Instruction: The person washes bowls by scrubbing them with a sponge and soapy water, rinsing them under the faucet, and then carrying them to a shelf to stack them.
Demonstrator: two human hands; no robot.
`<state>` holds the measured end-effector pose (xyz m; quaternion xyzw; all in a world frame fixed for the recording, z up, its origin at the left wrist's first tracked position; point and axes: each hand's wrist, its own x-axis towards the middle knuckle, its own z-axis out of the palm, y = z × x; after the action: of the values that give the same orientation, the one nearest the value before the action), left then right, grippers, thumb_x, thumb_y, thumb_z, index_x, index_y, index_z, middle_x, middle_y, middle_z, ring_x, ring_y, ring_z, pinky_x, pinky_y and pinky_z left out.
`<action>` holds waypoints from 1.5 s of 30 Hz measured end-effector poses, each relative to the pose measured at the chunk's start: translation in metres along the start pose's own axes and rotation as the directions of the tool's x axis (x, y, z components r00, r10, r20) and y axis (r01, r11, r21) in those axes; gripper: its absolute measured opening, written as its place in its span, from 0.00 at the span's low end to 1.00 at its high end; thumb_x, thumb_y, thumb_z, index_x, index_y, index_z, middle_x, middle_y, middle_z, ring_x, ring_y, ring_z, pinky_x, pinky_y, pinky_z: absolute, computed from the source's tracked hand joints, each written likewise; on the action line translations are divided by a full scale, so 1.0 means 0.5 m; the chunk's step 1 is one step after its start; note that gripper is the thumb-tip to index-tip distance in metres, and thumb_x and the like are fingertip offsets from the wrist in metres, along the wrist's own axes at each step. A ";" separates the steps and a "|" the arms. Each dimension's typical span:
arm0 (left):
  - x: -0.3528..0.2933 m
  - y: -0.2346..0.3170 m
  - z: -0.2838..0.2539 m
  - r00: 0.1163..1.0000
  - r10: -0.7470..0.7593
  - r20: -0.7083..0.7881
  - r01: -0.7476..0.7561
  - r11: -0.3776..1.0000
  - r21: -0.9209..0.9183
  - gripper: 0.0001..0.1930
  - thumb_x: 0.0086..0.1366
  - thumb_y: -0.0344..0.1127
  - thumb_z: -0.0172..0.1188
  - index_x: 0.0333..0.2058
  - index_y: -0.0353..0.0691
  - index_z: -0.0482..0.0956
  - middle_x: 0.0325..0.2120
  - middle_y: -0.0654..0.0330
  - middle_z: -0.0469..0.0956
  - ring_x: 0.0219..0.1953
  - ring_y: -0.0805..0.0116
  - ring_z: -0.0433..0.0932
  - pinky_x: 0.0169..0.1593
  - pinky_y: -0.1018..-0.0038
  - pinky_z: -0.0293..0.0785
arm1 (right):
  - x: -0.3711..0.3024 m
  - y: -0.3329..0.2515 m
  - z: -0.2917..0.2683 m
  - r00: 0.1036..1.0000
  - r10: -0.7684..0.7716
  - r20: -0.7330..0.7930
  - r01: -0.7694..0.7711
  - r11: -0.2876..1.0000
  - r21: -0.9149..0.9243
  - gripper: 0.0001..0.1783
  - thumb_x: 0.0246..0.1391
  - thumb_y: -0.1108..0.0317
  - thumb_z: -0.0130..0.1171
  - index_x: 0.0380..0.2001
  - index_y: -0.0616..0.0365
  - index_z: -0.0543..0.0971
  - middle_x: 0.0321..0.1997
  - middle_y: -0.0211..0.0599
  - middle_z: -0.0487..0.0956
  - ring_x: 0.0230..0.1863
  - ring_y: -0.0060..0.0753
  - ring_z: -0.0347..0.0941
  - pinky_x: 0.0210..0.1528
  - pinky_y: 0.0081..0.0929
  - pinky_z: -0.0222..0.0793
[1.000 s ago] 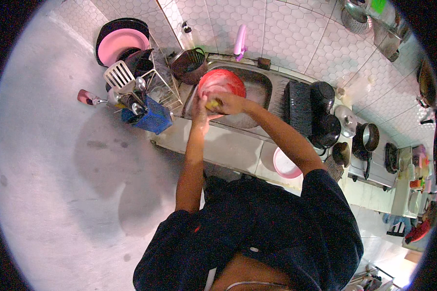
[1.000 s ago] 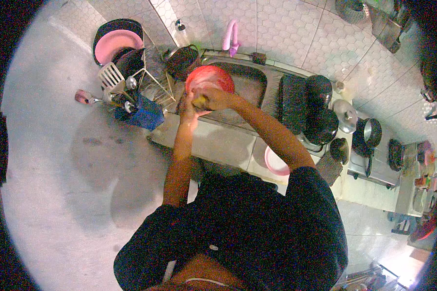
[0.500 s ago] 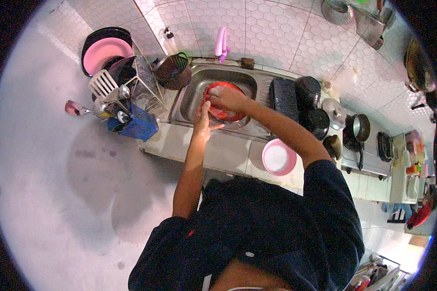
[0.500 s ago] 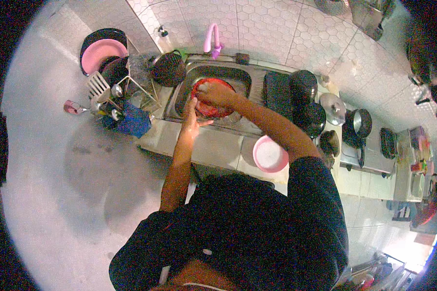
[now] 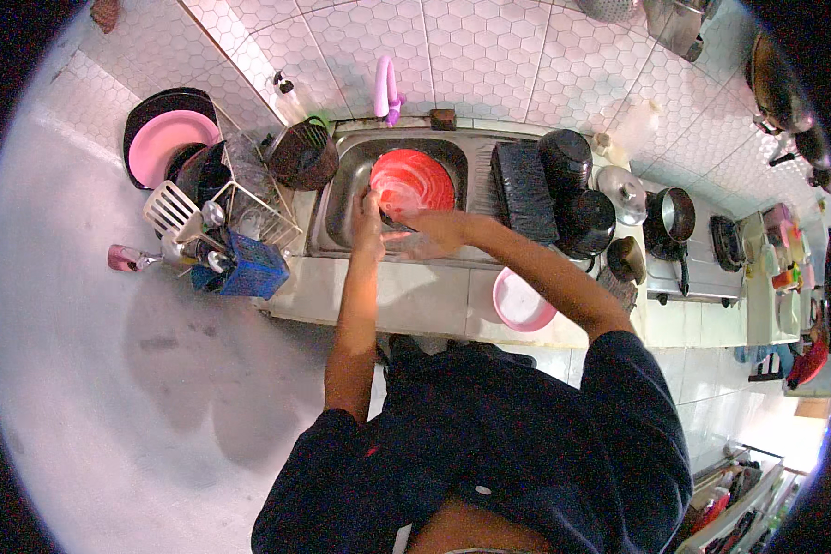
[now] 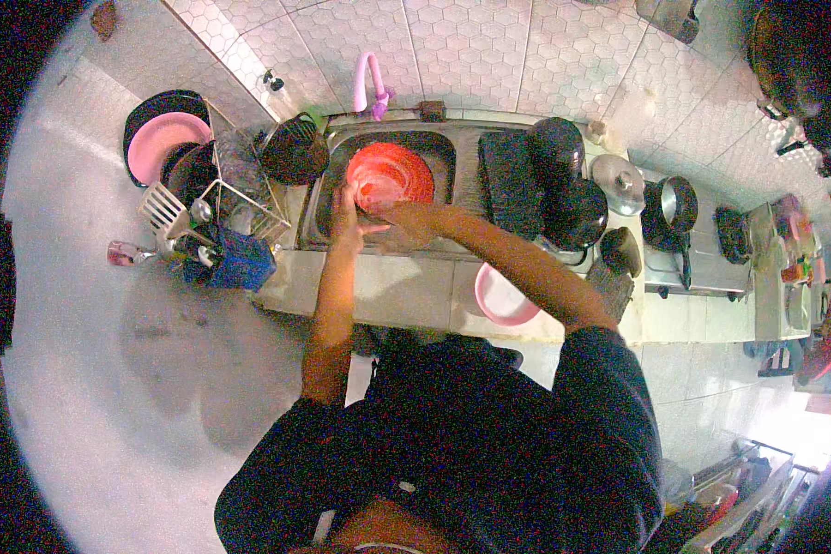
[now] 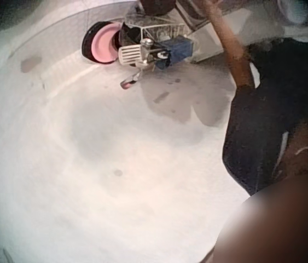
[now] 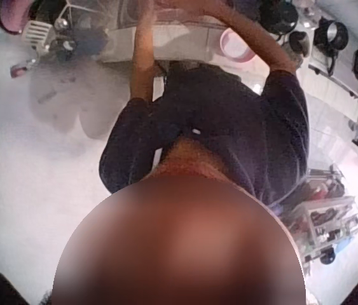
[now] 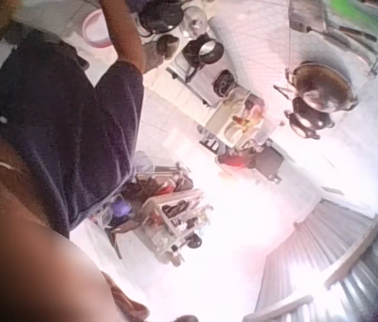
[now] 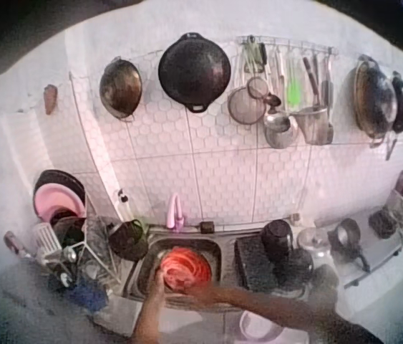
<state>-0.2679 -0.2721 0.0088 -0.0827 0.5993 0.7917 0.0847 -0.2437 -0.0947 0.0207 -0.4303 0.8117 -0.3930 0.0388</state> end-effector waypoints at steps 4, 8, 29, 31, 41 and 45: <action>0.021 0.038 0.009 0.985 -0.129 0.110 0.122 0.990 0.074 0.36 0.59 0.60 0.57 0.61 0.50 0.60 0.62 0.54 0.58 0.59 0.48 0.65 0.40 0.46 0.79 | -0.026 0.069 -0.009 0.958 0.214 0.191 -0.070 0.821 -0.567 0.25 0.59 0.56 0.52 0.52 0.63 0.72 0.57 0.52 0.71 0.52 0.55 0.72 0.54 0.44 0.69; 0.013 -0.016 0.013 0.995 0.057 0.084 -0.056 0.998 -0.013 0.40 0.58 0.58 0.61 0.63 0.43 0.59 0.62 0.50 0.58 0.59 0.52 0.66 0.56 0.48 0.67 | 0.025 0.036 0.036 0.980 0.184 -0.072 -0.191 0.789 -0.584 0.19 0.55 0.58 0.56 0.43 0.62 0.77 0.45 0.49 0.77 0.47 0.53 0.74 0.47 0.43 0.73; 0.130 0.054 0.034 0.919 -0.101 0.381 0.019 0.977 0.213 0.47 0.56 0.49 0.67 0.66 0.42 0.47 0.55 0.50 0.68 0.55 0.60 0.70 0.56 0.61 0.69 | -0.045 0.048 0.055 0.898 0.157 -0.410 -0.424 0.554 -0.716 0.22 0.53 0.64 0.51 0.53 0.43 0.75 0.51 0.39 0.75 0.50 0.46 0.74 0.53 0.43 0.72; 0.128 0.047 0.034 0.905 -0.103 0.412 0.044 0.988 0.151 0.49 0.56 0.49 0.67 0.67 0.44 0.44 0.56 0.50 0.67 0.56 0.59 0.68 0.57 0.61 0.67 | -0.029 0.059 0.053 0.882 0.310 -0.355 -0.468 0.485 -0.739 0.25 0.53 0.64 0.51 0.56 0.39 0.73 0.49 0.41 0.75 0.50 0.46 0.74 0.54 0.43 0.71; 0.189 0.011 -0.030 0.878 0.036 0.478 -0.058 0.998 0.032 0.29 0.61 0.42 0.64 0.57 0.36 0.65 0.50 0.57 0.72 0.48 0.66 0.73 0.55 0.69 0.68 | 0.033 0.071 0.115 0.848 0.296 -0.439 -0.529 0.499 -0.686 0.26 0.44 0.67 0.60 0.51 0.52 0.74 0.56 0.37 0.72 0.55 0.46 0.69 0.58 0.39 0.66; 0.198 -0.010 -0.051 0.862 -0.048 0.505 0.028 0.999 0.047 0.41 0.59 0.53 0.65 0.62 0.35 0.57 0.54 0.56 0.69 0.51 0.65 0.71 0.55 0.68 0.68 | 0.065 0.083 0.126 0.819 0.417 -0.394 -0.569 0.503 -0.650 0.26 0.44 0.67 0.59 0.50 0.52 0.74 0.56 0.38 0.72 0.56 0.45 0.68 0.60 0.40 0.63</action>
<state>-0.3623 -0.2919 -0.0259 0.1178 0.5691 0.7724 0.2560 -0.2667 -0.1431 -0.0417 -0.1179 0.9867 -0.0366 -0.1054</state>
